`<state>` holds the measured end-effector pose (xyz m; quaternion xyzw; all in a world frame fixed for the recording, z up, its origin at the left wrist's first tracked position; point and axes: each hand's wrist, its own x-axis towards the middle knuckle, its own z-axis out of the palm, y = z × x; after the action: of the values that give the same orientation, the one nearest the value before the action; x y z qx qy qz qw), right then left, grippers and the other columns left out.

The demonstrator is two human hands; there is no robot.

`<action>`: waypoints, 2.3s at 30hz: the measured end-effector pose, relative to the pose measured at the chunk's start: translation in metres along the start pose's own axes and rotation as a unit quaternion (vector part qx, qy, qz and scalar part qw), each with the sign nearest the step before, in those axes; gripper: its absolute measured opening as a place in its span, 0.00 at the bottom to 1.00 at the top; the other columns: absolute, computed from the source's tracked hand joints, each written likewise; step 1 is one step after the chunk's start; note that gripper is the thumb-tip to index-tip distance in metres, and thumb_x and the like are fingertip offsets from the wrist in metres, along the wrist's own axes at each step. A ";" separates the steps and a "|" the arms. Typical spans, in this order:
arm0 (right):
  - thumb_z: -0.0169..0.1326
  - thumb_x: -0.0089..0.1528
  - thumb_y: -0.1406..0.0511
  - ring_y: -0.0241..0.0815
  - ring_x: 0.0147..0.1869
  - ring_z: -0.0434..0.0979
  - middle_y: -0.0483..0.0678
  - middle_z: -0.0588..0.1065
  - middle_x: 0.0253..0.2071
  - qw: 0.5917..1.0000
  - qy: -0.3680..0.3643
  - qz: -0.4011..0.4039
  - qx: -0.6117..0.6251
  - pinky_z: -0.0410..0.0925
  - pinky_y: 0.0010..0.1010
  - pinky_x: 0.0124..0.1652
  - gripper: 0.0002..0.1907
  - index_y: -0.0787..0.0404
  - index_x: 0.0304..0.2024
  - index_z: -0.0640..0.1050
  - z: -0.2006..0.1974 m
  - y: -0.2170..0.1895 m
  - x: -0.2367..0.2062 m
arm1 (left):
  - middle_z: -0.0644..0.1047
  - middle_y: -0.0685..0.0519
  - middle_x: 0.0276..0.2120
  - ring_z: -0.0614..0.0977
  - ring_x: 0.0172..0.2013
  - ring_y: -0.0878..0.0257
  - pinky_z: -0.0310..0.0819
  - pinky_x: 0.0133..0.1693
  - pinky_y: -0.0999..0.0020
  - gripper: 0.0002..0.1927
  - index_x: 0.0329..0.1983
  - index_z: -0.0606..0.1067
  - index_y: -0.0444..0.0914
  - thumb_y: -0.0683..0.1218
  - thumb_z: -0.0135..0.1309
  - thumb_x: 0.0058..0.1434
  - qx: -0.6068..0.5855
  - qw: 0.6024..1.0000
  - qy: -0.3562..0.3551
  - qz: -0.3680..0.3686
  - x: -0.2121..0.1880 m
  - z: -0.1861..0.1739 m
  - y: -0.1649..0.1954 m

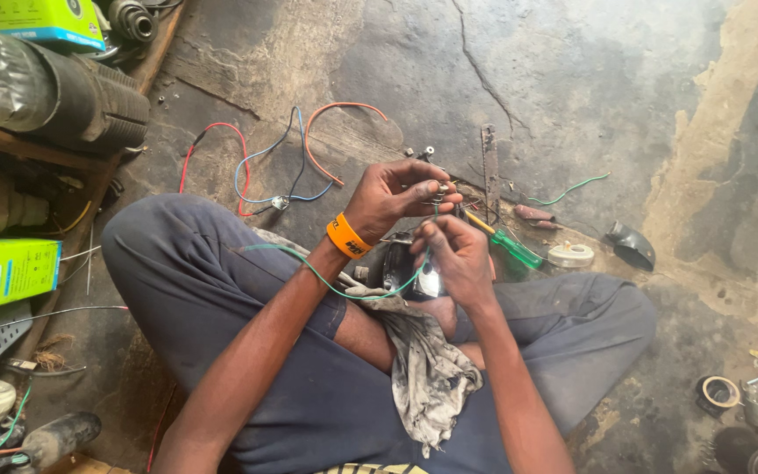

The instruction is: The person sits on the floor and repairs a small electronic component by stripping and twisting wires, then connecting them to a metal housing. They use pliers and a screwdriver to manipulate the wires and secure the connections.

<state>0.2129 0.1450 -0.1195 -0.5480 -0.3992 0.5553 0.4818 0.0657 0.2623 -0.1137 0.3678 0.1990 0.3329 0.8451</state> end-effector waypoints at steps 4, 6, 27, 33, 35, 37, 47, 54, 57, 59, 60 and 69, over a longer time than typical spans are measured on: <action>0.48 0.73 0.59 0.32 0.28 0.74 0.45 0.74 0.26 1.000 0.017 -0.003 -0.009 0.66 0.22 0.29 0.18 0.69 0.39 0.78 0.000 0.004 0.003 | 0.82 0.38 0.46 0.86 0.49 0.53 0.86 0.52 0.61 0.10 0.50 0.77 0.25 0.35 0.56 0.68 0.031 1.000 0.002 -0.007 0.000 -0.004 0.001; 0.46 0.73 0.59 0.32 0.27 0.73 0.44 0.71 0.24 1.000 -0.004 0.008 0.026 0.67 0.23 0.30 0.19 0.69 0.38 0.78 -0.002 0.006 0.004 | 0.82 0.40 0.47 0.86 0.49 0.54 0.85 0.52 0.62 0.11 0.51 0.77 0.26 0.35 0.57 0.66 0.008 1.000 -0.009 -0.005 0.000 -0.003 -0.001; 0.54 0.68 0.67 0.35 0.35 0.72 0.48 0.80 0.44 0.986 -0.012 0.076 -0.147 0.66 0.28 0.32 0.13 0.67 0.53 0.77 -0.039 -0.015 0.005 | 0.84 0.47 0.45 0.86 0.48 0.61 0.84 0.52 0.67 0.11 0.50 0.79 0.31 0.34 0.58 0.64 0.175 0.983 -0.037 0.053 0.001 -0.002 -0.009; 0.55 0.69 0.70 0.35 0.51 0.80 0.48 0.79 0.46 0.994 0.068 -0.080 0.014 0.75 0.24 0.47 0.09 0.68 0.50 0.76 -0.053 -0.020 0.006 | 0.83 0.48 0.48 0.86 0.50 0.63 0.82 0.56 0.68 0.14 0.54 0.78 0.32 0.33 0.58 0.64 0.218 0.973 -0.051 0.054 0.001 0.000 -0.017; 0.56 0.68 0.72 0.35 0.51 0.79 0.49 0.78 0.47 0.992 0.074 -0.101 -0.008 0.74 0.24 0.46 0.08 0.70 0.49 0.78 -0.050 -0.019 0.004 | 0.83 0.48 0.49 0.85 0.51 0.62 0.82 0.56 0.68 0.17 0.56 0.76 0.33 0.33 0.59 0.63 0.224 0.972 -0.051 0.048 0.002 0.001 -0.017; 0.56 0.67 0.74 0.34 0.51 0.79 0.48 0.76 0.49 0.991 0.067 -0.114 -0.025 0.74 0.24 0.47 0.07 0.71 0.48 0.78 -0.046 -0.019 0.003 | 0.83 0.47 0.48 0.85 0.50 0.62 0.83 0.55 0.67 0.20 0.58 0.75 0.33 0.34 0.59 0.62 0.248 0.967 -0.044 0.037 0.002 0.002 -0.015; 0.58 0.66 0.74 0.33 0.45 0.78 0.48 0.77 0.46 0.966 0.094 -0.137 -0.197 0.72 0.24 0.41 0.05 0.68 0.46 0.80 -0.037 -0.036 0.002 | 0.84 0.47 0.46 0.87 0.49 0.62 0.84 0.53 0.69 0.22 0.60 0.74 0.35 0.36 0.60 0.62 0.310 0.949 -0.044 0.048 0.001 0.010 -0.006; 0.60 0.64 0.74 0.44 0.43 0.81 0.51 0.78 0.43 0.894 0.108 -0.230 -0.369 0.74 0.32 0.41 0.08 0.65 0.45 0.81 -0.029 -0.040 0.003 | 0.84 0.45 0.49 0.86 0.52 0.60 0.85 0.53 0.68 0.22 0.61 0.73 0.35 0.36 0.60 0.63 0.335 0.939 -0.052 0.058 -0.001 0.005 -0.005; 0.60 0.62 0.73 0.44 0.41 0.82 0.52 0.78 0.43 0.892 0.098 -0.219 -0.383 0.73 0.33 0.40 0.07 0.66 0.44 0.79 -0.031 -0.037 0.005 | 0.84 0.45 0.48 0.87 0.51 0.60 0.84 0.51 0.69 0.24 0.62 0.73 0.34 0.35 0.59 0.62 0.363 0.927 -0.053 0.072 0.000 0.005 -0.007; 0.60 0.62 0.74 0.44 0.40 0.81 0.52 0.77 0.42 0.887 0.085 -0.226 -0.394 0.73 0.34 0.39 0.07 0.66 0.43 0.79 -0.033 -0.035 0.006 | 0.85 0.45 0.46 0.87 0.49 0.61 0.84 0.50 0.69 0.26 0.63 0.72 0.35 0.35 0.58 0.61 0.370 0.926 -0.039 0.062 0.000 0.006 -0.008; 0.60 0.62 0.74 0.45 0.40 0.81 0.52 0.77 0.42 0.887 0.080 -0.229 -0.394 0.73 0.34 0.39 0.09 0.67 0.44 0.79 -0.033 -0.034 0.007 | 0.85 0.45 0.45 0.87 0.49 0.61 0.84 0.50 0.69 0.26 0.64 0.71 0.35 0.34 0.57 0.61 0.368 0.928 -0.028 0.047 -0.001 0.006 -0.009; 0.57 0.64 0.76 0.44 0.47 0.80 0.52 0.76 0.46 0.900 0.122 -0.215 -0.359 0.73 0.33 0.44 0.16 0.64 0.54 0.81 -0.016 -0.028 0.006 | 0.84 0.46 0.41 0.86 0.40 0.63 0.84 0.42 0.70 0.21 0.59 0.72 0.32 0.34 0.56 0.62 0.142 0.989 0.038 -0.023 0.011 -0.008 -0.024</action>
<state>0.2317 0.1556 -0.0950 -0.6481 -0.6175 0.1864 0.4048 0.0783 0.2616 -0.1383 0.4663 0.2847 0.2960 0.7835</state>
